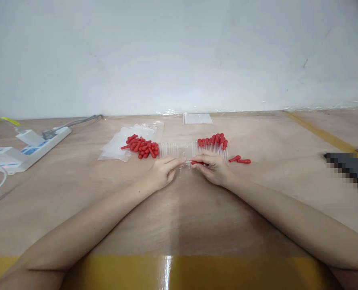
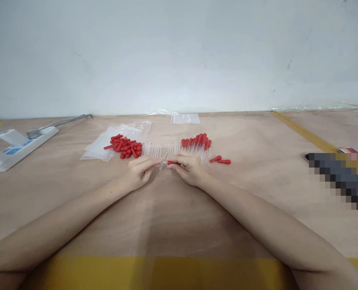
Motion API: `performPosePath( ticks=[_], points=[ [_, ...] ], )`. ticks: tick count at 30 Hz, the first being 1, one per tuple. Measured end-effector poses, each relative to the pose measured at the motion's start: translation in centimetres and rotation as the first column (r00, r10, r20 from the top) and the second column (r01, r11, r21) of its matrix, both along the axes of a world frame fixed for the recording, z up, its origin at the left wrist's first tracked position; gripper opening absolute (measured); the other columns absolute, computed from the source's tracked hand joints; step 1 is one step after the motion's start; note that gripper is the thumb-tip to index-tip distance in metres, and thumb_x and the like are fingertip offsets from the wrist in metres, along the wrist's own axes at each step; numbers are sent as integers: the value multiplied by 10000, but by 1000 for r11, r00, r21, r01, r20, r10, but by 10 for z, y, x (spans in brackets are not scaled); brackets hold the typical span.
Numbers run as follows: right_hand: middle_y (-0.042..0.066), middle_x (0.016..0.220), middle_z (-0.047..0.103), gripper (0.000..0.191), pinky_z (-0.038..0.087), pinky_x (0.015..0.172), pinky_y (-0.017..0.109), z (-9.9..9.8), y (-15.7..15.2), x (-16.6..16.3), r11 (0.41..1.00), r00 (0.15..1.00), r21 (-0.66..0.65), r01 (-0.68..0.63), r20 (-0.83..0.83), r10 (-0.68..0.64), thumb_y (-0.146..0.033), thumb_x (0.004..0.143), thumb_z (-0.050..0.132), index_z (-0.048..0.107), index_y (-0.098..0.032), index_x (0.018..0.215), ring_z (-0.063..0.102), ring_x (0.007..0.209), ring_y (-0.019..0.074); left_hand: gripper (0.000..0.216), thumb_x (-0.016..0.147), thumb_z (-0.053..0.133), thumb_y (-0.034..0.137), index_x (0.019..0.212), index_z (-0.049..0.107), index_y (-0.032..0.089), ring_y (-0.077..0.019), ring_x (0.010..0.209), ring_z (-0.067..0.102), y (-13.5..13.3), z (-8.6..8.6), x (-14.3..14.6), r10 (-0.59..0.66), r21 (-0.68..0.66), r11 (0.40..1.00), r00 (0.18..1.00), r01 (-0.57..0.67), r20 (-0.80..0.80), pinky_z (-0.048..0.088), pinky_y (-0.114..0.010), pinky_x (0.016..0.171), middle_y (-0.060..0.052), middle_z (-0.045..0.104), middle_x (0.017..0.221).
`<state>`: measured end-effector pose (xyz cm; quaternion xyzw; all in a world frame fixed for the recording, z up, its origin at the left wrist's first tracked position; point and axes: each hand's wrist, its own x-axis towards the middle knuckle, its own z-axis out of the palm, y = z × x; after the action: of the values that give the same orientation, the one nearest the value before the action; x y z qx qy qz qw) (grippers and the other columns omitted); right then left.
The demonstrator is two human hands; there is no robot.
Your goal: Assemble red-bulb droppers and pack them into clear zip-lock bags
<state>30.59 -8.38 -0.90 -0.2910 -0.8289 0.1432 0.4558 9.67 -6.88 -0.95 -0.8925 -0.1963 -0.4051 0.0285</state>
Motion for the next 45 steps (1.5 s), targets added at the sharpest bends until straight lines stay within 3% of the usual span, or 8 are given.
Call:
performPosePath(
  ticks=[7, 19, 26, 30, 33, 36, 41, 45],
  points=[
    [47, 711, 597, 152, 389, 665, 313, 3, -1, 4, 989, 972, 145, 22, 229, -55, -282, 836, 495, 608, -180, 840, 513, 695, 157, 345, 808, 383, 33, 1090, 541, 156, -128, 698, 582, 0, -3, -3, -7, 74, 997, 995, 14, -102, 504, -241, 631, -58, 639, 804],
    [45, 697, 538, 167, 405, 573, 248, 2, -5, -4, 1000, 957, 28, -8, 290, -1, -244, 855, 417, 565, -165, 852, 488, 619, 136, 305, 837, 384, 75, 1087, 539, 153, -155, 824, 610, -5, -10, 3, 86, 133, 989, 985, -65, -151, 527, -284, 722, -84, 650, 924],
    [41, 663, 535, 171, 401, 565, 246, 5, -3, -9, 1000, 957, -10, -6, 290, 9, -238, 840, 445, 557, -158, 739, 486, 606, 130, 254, 851, 378, 90, 1028, 558, 122, -152, 739, 612, -7, -5, 7, 101, 172, 982, 983, -73, -156, 525, -272, 665, -81, 660, 845],
    [49, 744, 601, 121, 433, 643, 273, 8, 5, -7, 988, 974, -154, -6, 222, 41, -241, 825, 486, 584, -173, 800, 547, 691, 142, 250, 878, 391, 160, 1069, 551, 143, -141, 707, 615, -3, -3, 10, 157, 96, 985, 976, -143, -154, 510, -255, 637, -71, 662, 839],
    [25, 765, 626, 188, 458, 653, 283, 15, 13, 4, 927, 1000, -375, -14, -18, 7, -309, 769, 577, 549, -190, 912, 577, 700, 139, 298, 876, 446, 250, 1147, 509, 144, -147, 728, 605, -1, 3, 7, 179, 20, 984, 979, -178, -101, 497, -258, 646, -66, 654, 851],
    [5, 659, 598, 283, 463, 576, 271, 31, 25, 30, 825, 980, -565, 0, -165, -113, -433, 702, 629, 522, -182, 777, 555, 587, 119, 329, 858, 473, 308, 1143, 509, 147, -195, 916, 556, 1, 11, 2, 278, -63, 957, 959, -282, -62, 458, -340, 807, -94, 612, 993],
    [20, 603, 575, 359, 408, 496, 246, 61, 59, 80, 744, 921, -619, 250, -85, -380, -553, 727, 551, 543, -195, 749, 507, 512, 102, 205, 799, 532, 350, 886, 598, 177, -255, 1013, 465, 8, 16, 4, 463, -124, 866, 871, -484, -165, 368, -440, 870, -98, 551, 1041],
    [18, 540, 555, 378, 354, 432, 249, 67, 85, 83, 637, 903, -642, 427, 266, -337, -564, 640, 631, 544, -198, 669, 478, 464, 112, 225, 778, 532, 395, 779, 596, 180, -316, 1088, 393, 13, 15, 20, 505, -133, 819, 811, -558, -294, 341, -501, 835, -136, 493, 1108]
  ],
)
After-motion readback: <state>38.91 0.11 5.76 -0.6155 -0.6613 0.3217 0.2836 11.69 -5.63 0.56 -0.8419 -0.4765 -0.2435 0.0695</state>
